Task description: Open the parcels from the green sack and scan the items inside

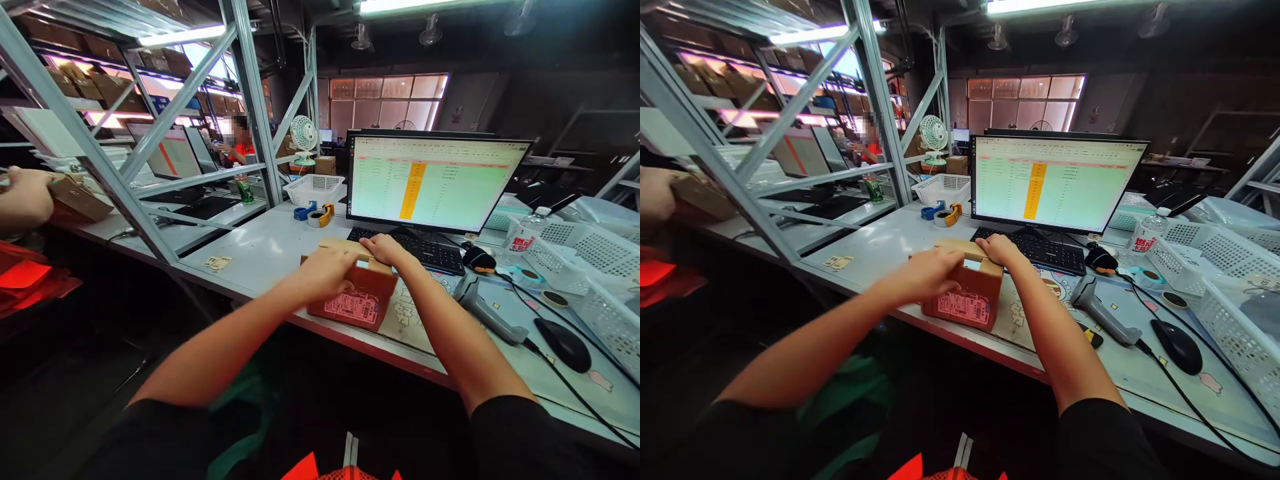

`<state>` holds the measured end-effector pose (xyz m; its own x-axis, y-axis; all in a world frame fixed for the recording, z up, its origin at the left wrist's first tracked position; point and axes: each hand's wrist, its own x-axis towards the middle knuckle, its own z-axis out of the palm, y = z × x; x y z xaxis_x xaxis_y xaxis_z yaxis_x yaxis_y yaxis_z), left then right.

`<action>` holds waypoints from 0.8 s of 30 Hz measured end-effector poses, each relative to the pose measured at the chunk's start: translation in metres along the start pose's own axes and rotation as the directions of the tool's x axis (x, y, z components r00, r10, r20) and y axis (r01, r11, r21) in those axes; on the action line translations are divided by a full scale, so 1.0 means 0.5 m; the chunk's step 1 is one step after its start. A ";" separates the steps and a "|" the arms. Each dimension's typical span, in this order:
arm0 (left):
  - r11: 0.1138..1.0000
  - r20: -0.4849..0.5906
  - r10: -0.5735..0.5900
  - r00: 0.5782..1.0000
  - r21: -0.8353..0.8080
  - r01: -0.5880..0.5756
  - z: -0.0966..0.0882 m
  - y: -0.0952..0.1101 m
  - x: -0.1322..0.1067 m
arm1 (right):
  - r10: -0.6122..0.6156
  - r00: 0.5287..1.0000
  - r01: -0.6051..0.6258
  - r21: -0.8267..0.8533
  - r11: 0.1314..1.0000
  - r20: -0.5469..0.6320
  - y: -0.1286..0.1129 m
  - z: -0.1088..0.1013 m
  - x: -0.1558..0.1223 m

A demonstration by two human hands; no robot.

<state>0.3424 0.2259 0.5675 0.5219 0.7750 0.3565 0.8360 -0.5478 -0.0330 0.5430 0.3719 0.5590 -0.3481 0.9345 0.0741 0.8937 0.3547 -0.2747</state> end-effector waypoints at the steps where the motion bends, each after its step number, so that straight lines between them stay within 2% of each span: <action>1: 0.997 -0.119 -0.026 0.993 0.066 0.034 0.017 0.025 -0.036 | -0.002 1.000 0.002 0.010 1.000 -0.011 0.002 0.001 0.000; 3: 0.984 -0.286 -0.064 0.956 0.144 0.109 0.047 0.063 -0.113 | -0.011 0.999 0.012 0.031 0.999 -0.031 0.005 0.003 0.000; 4: 0.984 -0.311 -0.056 0.949 0.142 0.105 0.053 0.073 -0.145 | -0.019 0.999 0.020 0.040 0.999 -0.040 0.006 0.005 0.001; 6: 0.995 -0.262 -0.048 0.964 0.067 0.067 0.038 0.072 -0.176 | -0.031 0.998 0.035 0.053 0.998 -0.059 0.007 0.008 0.003; 7: 0.999 -0.205 -0.051 0.978 0.003 0.053 0.018 0.063 -0.171 | -0.036 0.997 0.040 0.056 0.998 -0.068 0.006 0.009 0.003; 9: 0.990 -0.050 -0.065 0.997 -0.124 0.059 -0.032 0.032 -0.122 | -0.041 0.994 0.047 0.058 0.997 -0.098 0.005 0.010 0.002; 11: 0.981 0.134 -0.007 0.991 -0.194 0.033 -0.072 -0.003 -0.039 | -0.045 0.987 0.055 0.057 0.997 -0.157 0.005 0.009 -0.006; 13: 0.986 0.369 0.039 0.929 -0.165 0.024 -0.085 -0.024 0.045 | -0.046 0.965 0.064 0.059 0.996 -0.258 0.012 0.008 -0.026; 15: 0.998 0.472 0.041 0.881 -0.064 -0.013 -0.076 -0.024 0.105 | -0.036 0.899 0.108 0.141 0.984 -0.436 0.035 0.014 -0.063; 17: 0.997 0.485 0.036 0.874 0.048 -0.067 -0.059 -0.011 0.134 | 0.036 0.806 0.177 0.299 0.938 -0.590 0.075 0.034 -0.115; 18: 0.993 0.478 0.039 0.877 0.083 -0.089 -0.053 -0.004 0.138 | 0.094 0.778 0.202 0.390 0.898 -0.621 0.099 0.051 -0.147; 19: 0.990 0.473 0.048 0.880 0.095 -0.105 -0.050 0.001 0.137 | 0.156 0.772 0.207 0.476 0.855 -0.617 0.124 0.071 -0.180; 21: 0.990 0.450 0.071 0.890 0.075 -0.117 -0.051 0.002 0.124 | 0.258 0.801 0.158 0.606 0.780 -0.540 0.167 0.117 -0.252; 24: 0.991 0.372 0.111 0.921 0.025 -0.130 -0.070 -0.010 0.088 | 0.351 0.841 0.088 0.745 0.662 -0.411 0.192 0.181 -0.357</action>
<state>0.3551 0.2515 0.6161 0.6372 0.7703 -0.0230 0.7650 -0.6359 -0.1024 0.6652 0.2365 0.4325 0.1375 0.9227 0.3602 0.3498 0.2950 -0.8892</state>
